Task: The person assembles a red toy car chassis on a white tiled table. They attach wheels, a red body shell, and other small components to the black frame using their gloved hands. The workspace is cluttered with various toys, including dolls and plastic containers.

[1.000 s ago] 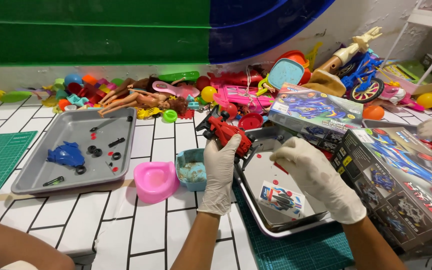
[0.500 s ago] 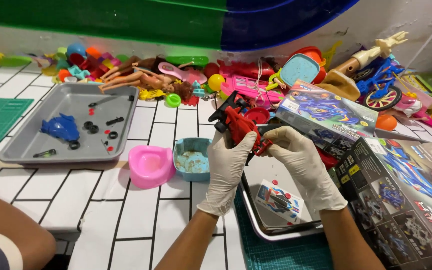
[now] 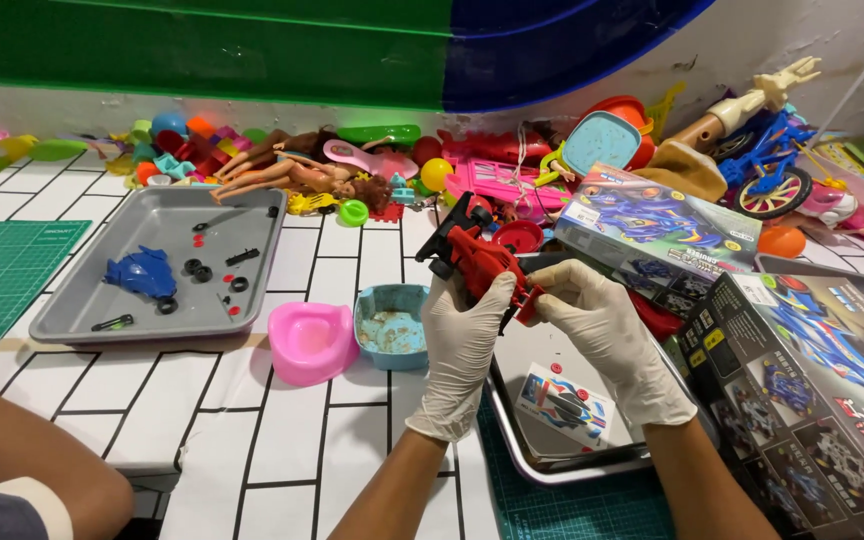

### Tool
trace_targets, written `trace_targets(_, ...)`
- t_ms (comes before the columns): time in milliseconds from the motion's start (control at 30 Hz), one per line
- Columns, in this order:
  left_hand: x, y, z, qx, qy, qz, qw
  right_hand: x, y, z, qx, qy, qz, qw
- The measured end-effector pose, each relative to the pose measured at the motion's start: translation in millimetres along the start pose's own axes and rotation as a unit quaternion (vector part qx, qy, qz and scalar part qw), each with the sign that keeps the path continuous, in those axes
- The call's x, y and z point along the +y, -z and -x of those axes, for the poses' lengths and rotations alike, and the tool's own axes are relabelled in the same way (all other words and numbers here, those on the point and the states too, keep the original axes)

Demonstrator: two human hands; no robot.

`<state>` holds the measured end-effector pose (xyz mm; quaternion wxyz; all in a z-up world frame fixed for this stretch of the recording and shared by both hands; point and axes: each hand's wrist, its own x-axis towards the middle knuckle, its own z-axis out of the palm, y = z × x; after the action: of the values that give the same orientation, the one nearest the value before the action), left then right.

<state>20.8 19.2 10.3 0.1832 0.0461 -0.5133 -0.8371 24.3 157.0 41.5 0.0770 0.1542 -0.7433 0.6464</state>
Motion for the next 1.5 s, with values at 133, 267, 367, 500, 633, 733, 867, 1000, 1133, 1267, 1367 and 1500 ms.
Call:
trace_targets(133, 10, -2, 6, -0.001, -0.002, 0.002, 1.000, 4, 1, -1, 0.001, -0.003, -0.004, 1.000)
trace_targets(267, 5, 0, 6, -0.007, -0.025, -0.017, 1.000, 18, 4, -6, 0.010, -0.003, -0.001, 1.000)
trace_targets(367, 8, -3, 11, -0.005, -0.040, -0.025, 0.999, 24, 7, -9, 0.015, 0.004, 0.007, 1.000)
trace_targets(500, 11, -4, 10, -0.005, -0.050, -0.037, 0.998, 34, 12, -13, 0.037, 0.005, 0.008, 0.999)
trace_targets(633, 18, -3, 17, -0.024, -0.089, -0.054, 0.994, 28, 9, -9, 0.037, 0.019, 0.007, 0.999)
trace_targets(733, 14, -1, 16, -0.021, -0.103, -0.063, 0.992, 25, 7, -7, 0.040, 0.018, 0.013, 0.999)
trace_targets(867, 22, -3, 19, -0.015, -0.114, -0.062, 0.991, 26, 9, -7, 0.031, 0.041, 0.014, 0.999)
trace_targets(1000, 20, -2, 19, -0.019, -0.125, -0.051, 0.991, 25, 10, -7, 0.024, 0.025, 0.010, 0.999)
trace_targets(1133, 20, -1, 22, -0.023, -0.125, -0.055, 0.990, 15, 1, -2, 0.025, 0.017, 0.022, 0.999)
trace_targets(1267, 26, -5, 26, -0.028, -0.146, -0.058, 0.987, 18, 0, -3, 0.025, 0.013, 0.015, 0.999)
trace_targets(1367, 22, -7, 25, -0.023, -0.135, -0.046, 0.989, 26, 4, -8, 0.023, 0.010, 0.025, 0.999)
trace_targets(1500, 22, -13, 27, -0.010, -0.104, -0.033, 0.994, 28, 7, -9, 0.018, 0.009, 0.031, 0.999)
